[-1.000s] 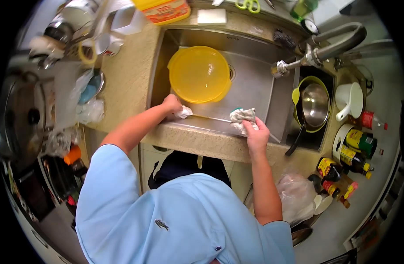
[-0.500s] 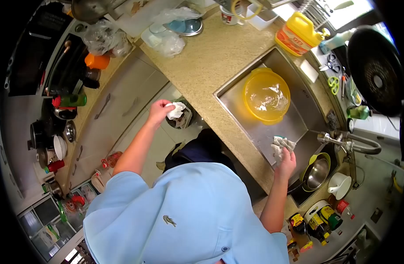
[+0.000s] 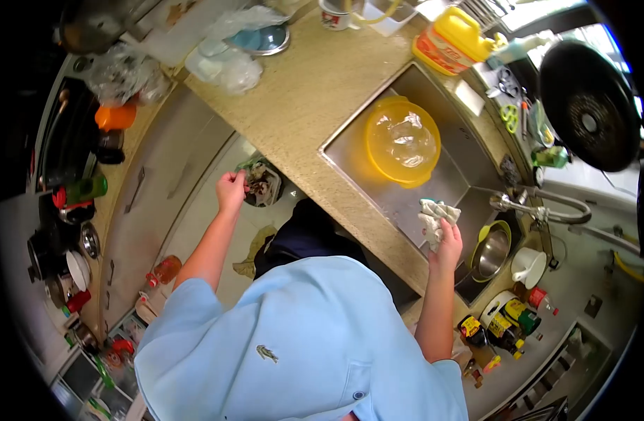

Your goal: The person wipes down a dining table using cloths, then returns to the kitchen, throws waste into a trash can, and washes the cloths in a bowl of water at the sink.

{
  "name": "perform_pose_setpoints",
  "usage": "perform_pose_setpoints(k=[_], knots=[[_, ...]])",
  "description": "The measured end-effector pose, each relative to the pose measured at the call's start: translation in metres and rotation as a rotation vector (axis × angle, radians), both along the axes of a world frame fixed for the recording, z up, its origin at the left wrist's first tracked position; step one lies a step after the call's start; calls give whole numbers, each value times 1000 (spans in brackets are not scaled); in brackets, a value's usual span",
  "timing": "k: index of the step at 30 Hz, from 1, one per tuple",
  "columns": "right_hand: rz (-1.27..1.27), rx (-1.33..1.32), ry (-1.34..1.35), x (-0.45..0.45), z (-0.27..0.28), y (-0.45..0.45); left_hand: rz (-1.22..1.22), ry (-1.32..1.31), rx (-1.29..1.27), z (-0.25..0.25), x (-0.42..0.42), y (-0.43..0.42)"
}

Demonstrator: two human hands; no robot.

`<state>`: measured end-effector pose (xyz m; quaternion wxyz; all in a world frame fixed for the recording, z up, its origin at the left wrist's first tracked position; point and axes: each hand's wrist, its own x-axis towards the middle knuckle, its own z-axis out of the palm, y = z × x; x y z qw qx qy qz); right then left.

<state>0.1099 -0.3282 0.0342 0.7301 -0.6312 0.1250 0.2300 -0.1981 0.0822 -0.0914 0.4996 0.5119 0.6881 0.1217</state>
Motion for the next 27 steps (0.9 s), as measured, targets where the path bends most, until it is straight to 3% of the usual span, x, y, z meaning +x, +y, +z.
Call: perform_pose_setpoints(k=[3, 7, 9, 15, 23, 27], knots=[[-10, 99, 46, -3, 12, -3, -233, -429, 48, 107, 66, -32], [87, -4, 37, -10, 2, -10, -449, -703, 59, 152, 127, -57], [134, -60, 7, -14, -30, -25, -440, -708, 50, 170, 126, -77], [140, -46, -4, -22, -74, -45, -444, -726, 67, 183, 127, -97], [63, 100, -36, -28, -82, -50, -721, -764, 113, 164, 173, -107], [113, 21, -67, -28, -83, -45, -618, -667, 115, 168, 127, -98]])
